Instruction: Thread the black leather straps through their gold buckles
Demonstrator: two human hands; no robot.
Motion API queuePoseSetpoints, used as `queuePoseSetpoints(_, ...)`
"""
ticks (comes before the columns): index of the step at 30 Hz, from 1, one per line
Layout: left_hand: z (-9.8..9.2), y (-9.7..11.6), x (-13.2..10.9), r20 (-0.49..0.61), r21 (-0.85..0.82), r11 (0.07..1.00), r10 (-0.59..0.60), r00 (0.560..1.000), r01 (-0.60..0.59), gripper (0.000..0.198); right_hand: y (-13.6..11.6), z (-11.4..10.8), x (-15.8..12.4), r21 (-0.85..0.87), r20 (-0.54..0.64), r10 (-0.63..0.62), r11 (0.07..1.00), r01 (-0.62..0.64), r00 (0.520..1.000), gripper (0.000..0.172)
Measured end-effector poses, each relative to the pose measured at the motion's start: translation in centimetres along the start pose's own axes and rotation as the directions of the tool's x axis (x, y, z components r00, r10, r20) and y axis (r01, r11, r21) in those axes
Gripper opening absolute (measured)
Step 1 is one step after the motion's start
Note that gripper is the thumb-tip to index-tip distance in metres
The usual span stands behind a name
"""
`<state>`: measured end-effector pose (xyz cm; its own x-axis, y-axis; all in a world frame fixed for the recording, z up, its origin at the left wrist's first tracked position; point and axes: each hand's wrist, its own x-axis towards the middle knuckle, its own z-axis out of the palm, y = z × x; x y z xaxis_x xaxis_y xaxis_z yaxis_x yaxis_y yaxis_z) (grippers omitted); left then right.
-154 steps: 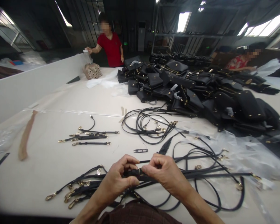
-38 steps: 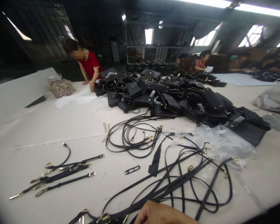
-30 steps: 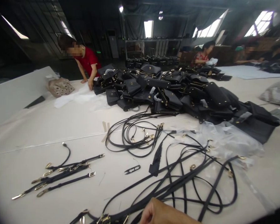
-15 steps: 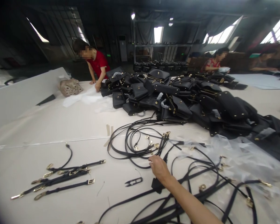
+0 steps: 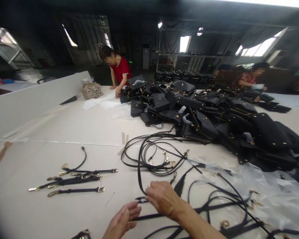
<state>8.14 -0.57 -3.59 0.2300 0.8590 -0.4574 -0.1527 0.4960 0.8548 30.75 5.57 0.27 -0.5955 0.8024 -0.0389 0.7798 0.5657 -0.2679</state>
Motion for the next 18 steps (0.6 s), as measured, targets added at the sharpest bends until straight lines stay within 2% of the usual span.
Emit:
queuePoseSetpoints(1,1.0,0.7,0.4,0.040,-0.207,0.977,-0.046,0.998,0.053,0.054,-1.2,-0.7,-0.3,0.006,0.001,-0.066,0.998,0.066,0.998,0.016)
queuePoseSetpoints(3,2.5,2.2,1.1,0.086,-0.460,0.883,-0.063,0.994,0.095,0.043,-2.7,-1.6,-0.8,0.020,-0.043,-0.139,0.990,0.140,0.989,0.020)
queuePoseSetpoints(5,3.4,3.5,1.7,0.084,-0.597,0.792,-0.099,0.992,0.130,0.029,-2.9,-2.0,-0.8,0.037,-0.175,-0.150,0.987,0.159,0.973,0.024)
queuePoseSetpoints(8,4.5,5.0,2.4,0.104,-0.730,0.662,-0.138,0.985,0.170,0.023,-0.8,-2.4,0.1,0.014,-0.388,-0.142,0.987,0.160,0.911,0.028)
queuePoseSetpoints(10,5.1,5.9,2.9,0.133,-0.756,0.638,-0.073,0.988,0.149,0.022,1.6,-3.2,0.9,-0.067,-0.443,-0.129,0.992,0.111,0.887,0.030)
queuePoseSetpoints(11,5.3,6.3,3.0,0.148,-0.747,0.652,-0.031,0.988,0.132,0.022,3.0,-3.8,1.3,-0.113,-0.440,-0.098,0.992,0.053,0.893,0.032)
queuePoseSetpoints(14,5.3,7.0,2.9,0.185,-0.677,0.732,0.070,0.980,0.075,0.025,6.8,-6.4,2.0,-0.173,-0.405,0.116,0.964,-0.201,0.907,0.037)
queuePoseSetpoints(16,5.0,6.6,2.3,0.190,-0.632,0.773,0.086,0.978,0.054,0.027,8.1,-8.2,2.0,-0.083,-0.391,0.239,0.953,-0.292,0.889,0.038)
queuePoseSetpoints(18,4.8,5.9,1.5,0.188,-0.614,0.787,0.070,0.980,0.062,0.029,7.5,-9.2,1.7,0.083,-0.365,0.366,0.929,-0.361,0.856,0.041)
